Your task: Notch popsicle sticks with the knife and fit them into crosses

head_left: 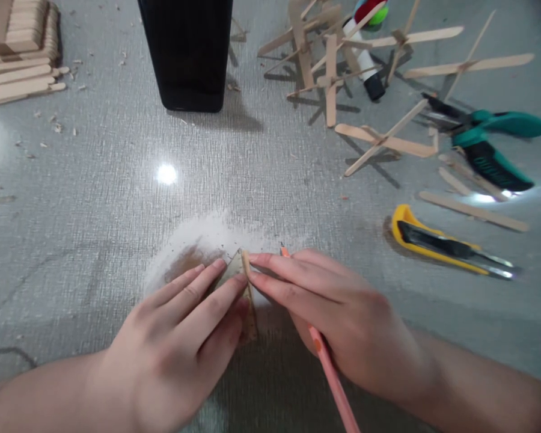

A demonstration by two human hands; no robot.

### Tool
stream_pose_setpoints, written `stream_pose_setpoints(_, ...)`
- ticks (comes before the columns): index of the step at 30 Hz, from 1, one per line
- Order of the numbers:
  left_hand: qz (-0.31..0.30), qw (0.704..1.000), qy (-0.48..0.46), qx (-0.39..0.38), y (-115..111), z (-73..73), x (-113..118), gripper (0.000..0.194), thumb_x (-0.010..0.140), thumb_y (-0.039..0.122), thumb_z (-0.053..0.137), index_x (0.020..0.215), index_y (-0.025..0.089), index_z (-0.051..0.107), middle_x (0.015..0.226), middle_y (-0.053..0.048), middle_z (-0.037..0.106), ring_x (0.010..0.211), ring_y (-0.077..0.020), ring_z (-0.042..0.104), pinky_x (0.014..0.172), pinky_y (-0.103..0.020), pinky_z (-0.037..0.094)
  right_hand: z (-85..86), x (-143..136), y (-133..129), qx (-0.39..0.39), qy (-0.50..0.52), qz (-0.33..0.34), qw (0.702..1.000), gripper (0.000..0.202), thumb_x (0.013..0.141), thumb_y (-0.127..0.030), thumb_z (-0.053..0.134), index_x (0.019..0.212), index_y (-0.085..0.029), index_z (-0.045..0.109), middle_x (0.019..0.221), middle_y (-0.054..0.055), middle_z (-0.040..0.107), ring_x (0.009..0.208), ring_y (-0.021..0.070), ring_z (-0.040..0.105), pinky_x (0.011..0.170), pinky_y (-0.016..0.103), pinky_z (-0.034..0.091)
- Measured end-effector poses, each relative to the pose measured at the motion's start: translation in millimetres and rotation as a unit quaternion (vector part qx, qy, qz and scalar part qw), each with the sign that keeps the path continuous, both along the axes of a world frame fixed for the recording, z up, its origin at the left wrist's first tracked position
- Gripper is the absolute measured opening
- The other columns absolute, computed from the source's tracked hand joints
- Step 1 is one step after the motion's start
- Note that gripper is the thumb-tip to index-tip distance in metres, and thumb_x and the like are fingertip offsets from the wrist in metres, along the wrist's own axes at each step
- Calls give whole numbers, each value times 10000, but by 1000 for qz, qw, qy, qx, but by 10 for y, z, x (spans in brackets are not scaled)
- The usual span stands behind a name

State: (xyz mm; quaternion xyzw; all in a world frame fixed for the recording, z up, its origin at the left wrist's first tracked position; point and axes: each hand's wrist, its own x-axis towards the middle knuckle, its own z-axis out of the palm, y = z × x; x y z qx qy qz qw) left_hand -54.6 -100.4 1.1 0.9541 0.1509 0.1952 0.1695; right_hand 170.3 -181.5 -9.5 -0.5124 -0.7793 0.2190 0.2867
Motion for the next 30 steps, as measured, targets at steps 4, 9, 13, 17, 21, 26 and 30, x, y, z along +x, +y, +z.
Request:
stream_pose_setpoints(4,-10,1000,0,8,23,6,8,144,885,121,686,1021,101,730,1251,-100,711,1215,-289,654,1051,-446,578,-6,-1,-15,-6,0,-5,1000,336,960,-54,439,1226,-46,643,1162,161,708,1014,226,627,928,376,543)
stream_pose_setpoints(9,-21,1000,9,-12,50,-26,0,262,875,146,715,1124,69,696,1319,-115,669,1309,-281,581,1167,-436,477,-24,-10,-33,-23,18,-14,999,348,965,-69,431,1252,-68,627,1068,146,722,1015,238,638,941,414,541)
stream_pose_setpoints(13,-30,999,14,-28,69,-43,-20,285,884,143,705,1156,61,676,1355,-112,642,1346,-272,543,1205,-435,429,-15,-16,-21,-15,20,-12,1000,345,974,-88,422,1263,-94,610,1044,127,725,1015,242,635,909,424,554)
stream_pose_setpoints(17,-31,999,29,-33,94,-37,-35,291,903,141,680,1186,74,669,1381,-102,623,1367,-263,522,1217,-433,409,-1,-21,-12,-23,25,-15,999,357,967,-78,421,1273,-120,601,1045,116,727,1002,240,634,917,427,554)
stream_pose_setpoints(21,-40,998,39,-34,112,-29,-51,356,888,121,680,1240,84,649,1425,-89,589,1396,-247,487,1241,-422,370,-4,-20,-16,-31,30,-15,999,384,959,-70,427,1301,-147,582,1264,121,680,1028,237,628,939,434,544)
stream_pose_setpoints(26,-42,997,44,-40,107,-31,-55,396,877,122,697,1267,84,638,1434,-86,579,1405,-254,475,1250,-425,353,0,-17,-3,-17,30,-19,999,350,955,-64,425,1229,-154,623,1294,118,673,1013,232,634,919,417,549)
stream_pose_setpoints(30,-39,998,43,-36,96,-43,-60,386,880,123,694,1261,84,643,1441,-85,574,1401,-260,479,1238,-431,374,-2,-15,2,-14,32,-17,999,336,951,-53,435,1219,-136,620,1290,118,670,1018,227,621,935,402,536)
